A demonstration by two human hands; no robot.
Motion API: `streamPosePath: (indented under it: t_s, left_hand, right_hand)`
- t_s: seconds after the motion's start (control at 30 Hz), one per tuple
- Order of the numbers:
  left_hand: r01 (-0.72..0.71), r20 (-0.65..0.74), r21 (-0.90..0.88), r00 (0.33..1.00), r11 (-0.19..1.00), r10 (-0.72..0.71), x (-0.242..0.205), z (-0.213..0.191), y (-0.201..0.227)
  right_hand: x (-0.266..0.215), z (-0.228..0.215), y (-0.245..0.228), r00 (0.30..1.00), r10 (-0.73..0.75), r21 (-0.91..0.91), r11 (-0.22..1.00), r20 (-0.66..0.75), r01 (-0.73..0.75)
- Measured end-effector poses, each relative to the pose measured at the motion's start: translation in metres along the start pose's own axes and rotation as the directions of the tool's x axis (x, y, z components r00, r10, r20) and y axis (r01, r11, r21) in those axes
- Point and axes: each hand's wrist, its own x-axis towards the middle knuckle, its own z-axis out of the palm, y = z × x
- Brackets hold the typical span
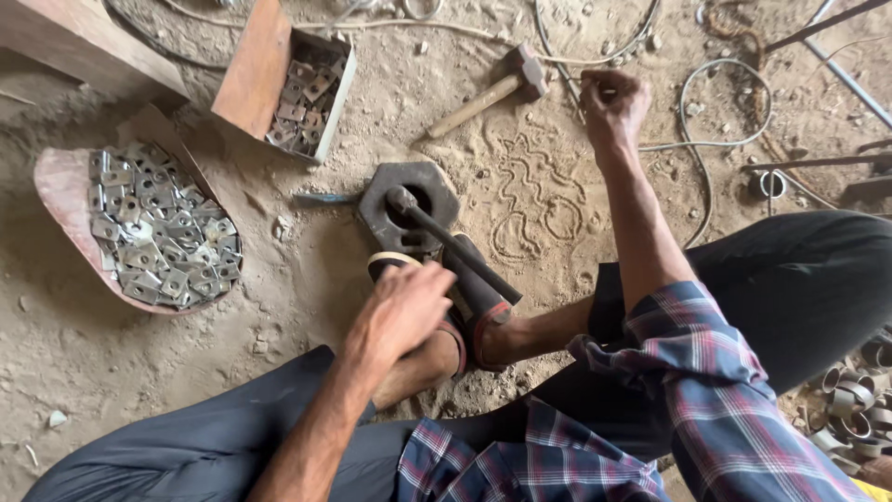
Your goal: The person sits on the ground and uses a hammer to strike small metal pieces placed on a hexagonal anvil. They repeatedly pick up metal parts from a nearby container, position them on the anvil, and strike them to shape the metal. The person occasionally uses a metal rod to adjust the position of the parts on the anvil.
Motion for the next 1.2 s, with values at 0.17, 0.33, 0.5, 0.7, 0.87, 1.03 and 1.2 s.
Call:
streamPosePath:
  t_s: [0.17, 0.33, 0.5, 0.7, 0.87, 1.03, 1.2]
  left_hand:
    - [-0.484, -0.261, -0.409, 0.875, 0.774, 0.409, 0.007, 0.026, 0.100]
    - [-0.452, -0.339, -0.334, 0.876, 0.827, 0.342, 0.001, 0.055, 0.166]
    - [-0.461, -0.585, -0.203, 0.764, 0.864, 0.271, -0.020, 0.055, 0.167]
    - [-0.347, -0.593, -0.105, 0.774, 0.932, 0.222, -0.046, 0.005, 0.103]
    - [-0.355, -0.525, -0.094, 0.812, 0.930, 0.257, -0.044, -0.011, 0.104]
    - [-0.421, -0.413, 0.025, 0.822, 0.907, 0.393, -0.051, -0.031, 0.110]
    - [-0.050, -0.092, 0.289, 0.993, 0.956, 0.080, -0.045, -0.065, 0.048]
  right_hand:
    - [-0.016, -0.003, -0.006, 0.978, 0.199, -0.066, 0.979, 0.065, -0.195]
    - [-0.005, 0.000, 0.061, 0.908, 0.408, -0.071, 0.913, 0.097, -0.402]
    - [0.061, -0.029, 0.122, 0.887, 0.448, 0.532, 0.727, 0.111, -0.434]
    - [0.136, -0.096, 0.119, 0.936, 0.299, 0.908, 0.309, 0.189, -0.282]
    - [0.163, -0.145, 0.061, 0.961, 0.140, 0.009, 0.989, 0.240, -0.146]
    - [0.105, -0.182, -0.030, 0.788, -0.557, -0.249, 0.750, 0.262, 0.613]
    - [-0.045, -0.128, -0.122, 0.764, -0.596, -0.279, 0.712, 0.246, 0.645]
